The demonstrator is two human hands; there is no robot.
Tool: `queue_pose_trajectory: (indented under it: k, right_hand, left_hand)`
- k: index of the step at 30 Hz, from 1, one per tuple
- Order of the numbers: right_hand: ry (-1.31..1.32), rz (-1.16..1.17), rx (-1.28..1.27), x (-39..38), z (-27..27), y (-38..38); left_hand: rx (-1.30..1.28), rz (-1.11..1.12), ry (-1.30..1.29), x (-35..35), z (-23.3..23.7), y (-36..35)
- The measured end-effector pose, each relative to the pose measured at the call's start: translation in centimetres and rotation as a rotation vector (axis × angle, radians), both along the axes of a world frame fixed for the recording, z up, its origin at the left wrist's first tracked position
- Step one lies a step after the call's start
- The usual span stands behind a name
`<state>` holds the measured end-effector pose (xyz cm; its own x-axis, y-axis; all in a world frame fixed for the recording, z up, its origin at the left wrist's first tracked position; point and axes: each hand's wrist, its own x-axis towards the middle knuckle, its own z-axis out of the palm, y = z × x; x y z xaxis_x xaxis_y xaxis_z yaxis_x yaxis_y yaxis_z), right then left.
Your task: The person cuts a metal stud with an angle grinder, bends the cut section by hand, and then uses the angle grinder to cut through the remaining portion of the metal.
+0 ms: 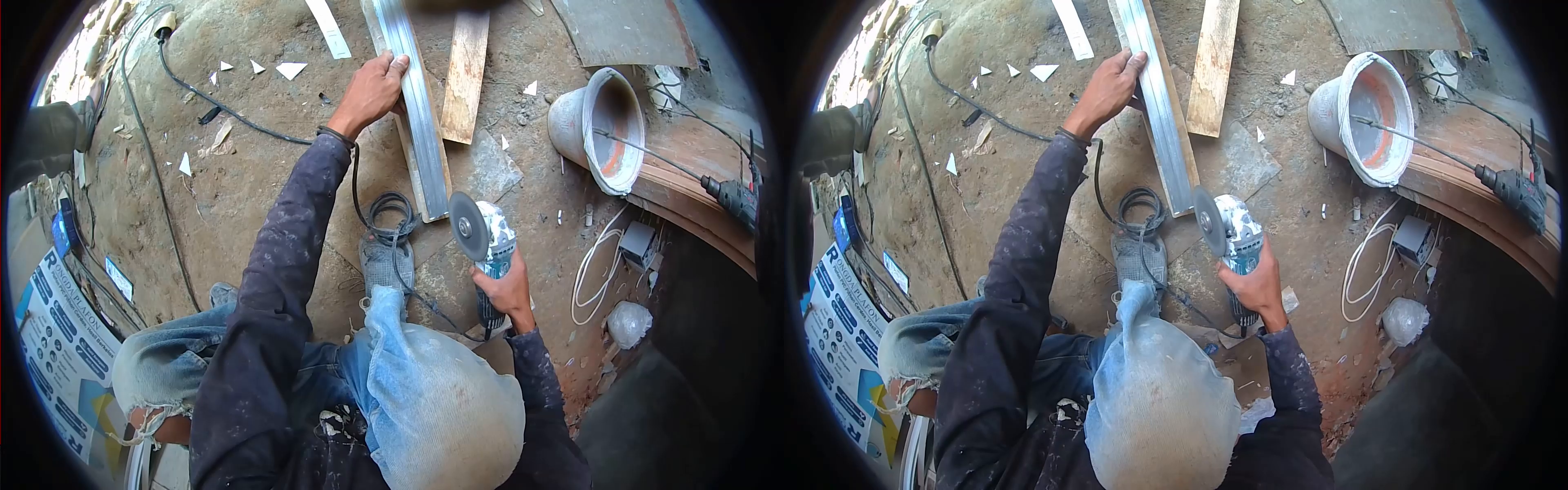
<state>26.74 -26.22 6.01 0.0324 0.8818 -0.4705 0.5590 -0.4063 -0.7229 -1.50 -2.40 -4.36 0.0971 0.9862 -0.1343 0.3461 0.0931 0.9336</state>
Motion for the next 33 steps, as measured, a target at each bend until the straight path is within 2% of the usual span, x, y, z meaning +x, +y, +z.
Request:
queue_pose_trajectory:
  k: [2, 14, 27, 33]
  right_hand:
    - [-0.004, 0.002, -0.013, 0.0, 0.2, 0.1]
    - [0.005, 0.001, 0.007, -0.1, -0.2, -0.1]
    - [0.016, -0.016, -0.016, 0.0, -0.1, -0.3]
    - [0.027, -0.027, -0.015, -0.2, 0.0, -0.2]
  left_hand:
    - [-0.184, 0.007, -0.195, 0.2, 2.0, -0.6]
    - [-0.068, 0.005, -0.152, 0.2, -0.1, -0.1]
    - [-0.129, 0.029, -0.194, 0.6, 1.5, -0.7]
    - [-0.071, 0.041, -0.138, 0.6, 1.4, -0.6]
